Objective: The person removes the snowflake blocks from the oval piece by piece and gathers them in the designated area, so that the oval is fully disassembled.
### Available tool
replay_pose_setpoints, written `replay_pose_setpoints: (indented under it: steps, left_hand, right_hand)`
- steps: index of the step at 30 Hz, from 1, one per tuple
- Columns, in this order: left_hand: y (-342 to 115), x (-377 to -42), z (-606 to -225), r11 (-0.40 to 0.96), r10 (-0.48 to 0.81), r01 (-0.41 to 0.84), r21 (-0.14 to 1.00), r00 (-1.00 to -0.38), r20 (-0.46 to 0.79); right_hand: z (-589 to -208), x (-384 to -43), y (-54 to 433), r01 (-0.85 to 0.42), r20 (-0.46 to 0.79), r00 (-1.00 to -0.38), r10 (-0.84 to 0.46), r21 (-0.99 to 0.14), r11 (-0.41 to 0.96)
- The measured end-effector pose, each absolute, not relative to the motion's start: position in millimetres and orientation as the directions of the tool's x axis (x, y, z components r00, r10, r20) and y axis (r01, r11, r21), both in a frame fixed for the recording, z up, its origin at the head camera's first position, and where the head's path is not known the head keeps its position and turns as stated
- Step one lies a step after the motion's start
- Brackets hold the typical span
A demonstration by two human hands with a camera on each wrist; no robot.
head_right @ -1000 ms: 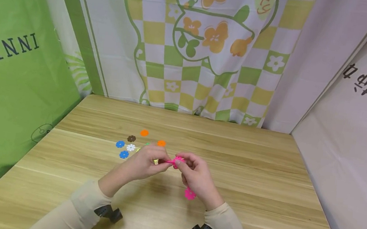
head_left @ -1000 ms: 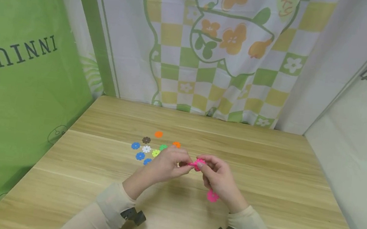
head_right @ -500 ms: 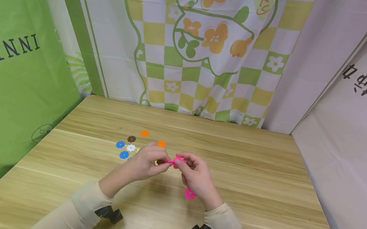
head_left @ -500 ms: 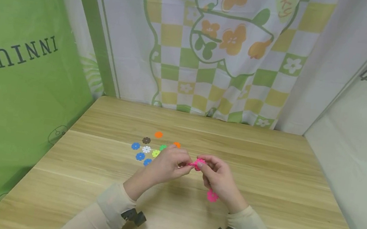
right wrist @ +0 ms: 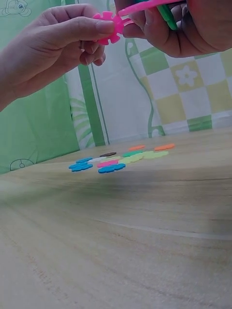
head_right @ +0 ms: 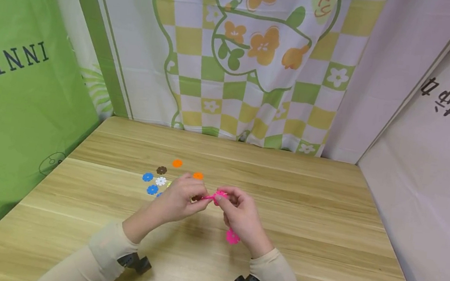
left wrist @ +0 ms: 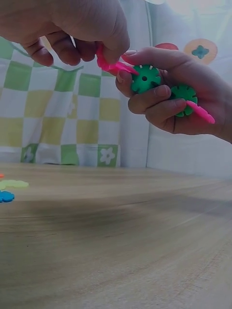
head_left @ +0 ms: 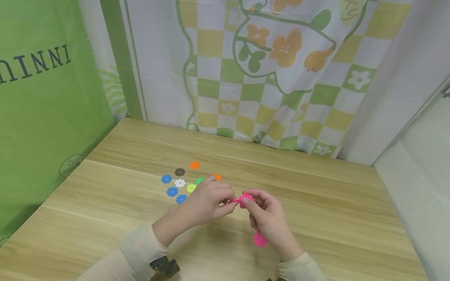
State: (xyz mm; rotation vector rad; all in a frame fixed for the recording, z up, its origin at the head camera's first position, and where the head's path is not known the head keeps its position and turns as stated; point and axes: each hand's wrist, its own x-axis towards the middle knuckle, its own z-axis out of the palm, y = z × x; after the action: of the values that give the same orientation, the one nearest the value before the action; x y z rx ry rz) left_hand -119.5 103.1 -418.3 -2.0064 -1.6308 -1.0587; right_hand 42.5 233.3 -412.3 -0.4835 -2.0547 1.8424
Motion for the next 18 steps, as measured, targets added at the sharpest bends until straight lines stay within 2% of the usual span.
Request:
replay_pose_setpoints:
  steps: [18]
  left_hand:
    - [94.0,-125.3,-418.3,-0.238,0.775,0.884,0.401,-0.076,0.627]
  right_hand:
    - [-410.7,43.5,234.7,0.02,0.029,-0.893,0.448,-0.994,0.104]
